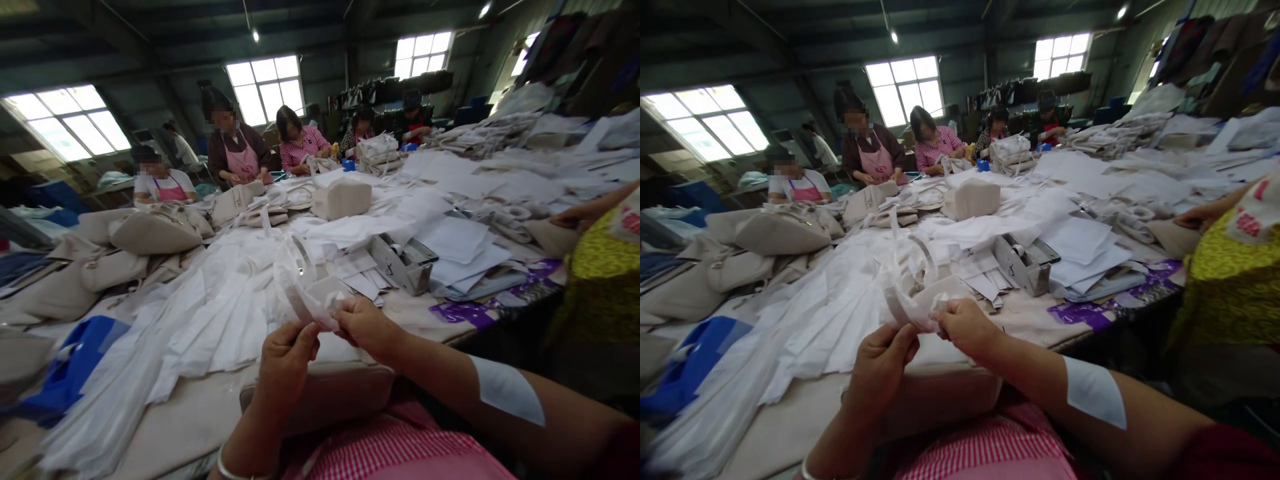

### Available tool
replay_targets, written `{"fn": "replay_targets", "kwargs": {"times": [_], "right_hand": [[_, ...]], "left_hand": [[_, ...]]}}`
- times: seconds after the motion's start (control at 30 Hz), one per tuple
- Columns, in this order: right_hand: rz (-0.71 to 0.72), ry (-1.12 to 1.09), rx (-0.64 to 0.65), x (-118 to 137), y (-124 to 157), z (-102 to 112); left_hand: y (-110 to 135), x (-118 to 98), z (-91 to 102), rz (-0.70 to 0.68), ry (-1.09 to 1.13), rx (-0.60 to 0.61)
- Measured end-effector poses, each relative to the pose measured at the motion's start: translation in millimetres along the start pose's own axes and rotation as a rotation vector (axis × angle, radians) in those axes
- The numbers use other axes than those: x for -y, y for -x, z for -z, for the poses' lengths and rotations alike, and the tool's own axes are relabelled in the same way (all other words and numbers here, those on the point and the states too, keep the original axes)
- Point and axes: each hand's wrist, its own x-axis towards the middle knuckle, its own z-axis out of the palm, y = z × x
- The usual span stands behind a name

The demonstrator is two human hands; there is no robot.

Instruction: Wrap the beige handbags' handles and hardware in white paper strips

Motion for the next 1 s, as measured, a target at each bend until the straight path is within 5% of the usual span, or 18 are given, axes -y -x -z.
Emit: {"fn": "replay_targets", "kwargs": {"times": [0.27, 0.37, 0.53, 0.73, 1.0], "right_hand": [[0.528, 1.045, 0.024, 2.4, 3.1, 5.9], [0.868, 1.319, -0.041, -3.6, -0.3, 8.8], [1.266, 1.365, -0.088, -5.0, -3.6, 13.5], [1.326, 1.309, -0.126, 4.3, -1.3, 8.8], [1.403, 1.284, -0.02, 3.2, -3.5, 9.6]], "left_hand": [[4.5, -0.7, -1.2, 0.106, 0.018, 0.018], [1.9, -0.5, -2.3, 0.194, 0.049, 0.006], [-0.8, -9.8, 2.3, 0.342, 0.119, 0.144], [1.8, -14.9, 5.5, 0.405, 0.179, 0.171], [2.6, -11.4, 3.5, 0.364, 0.241, 0.206]]}}
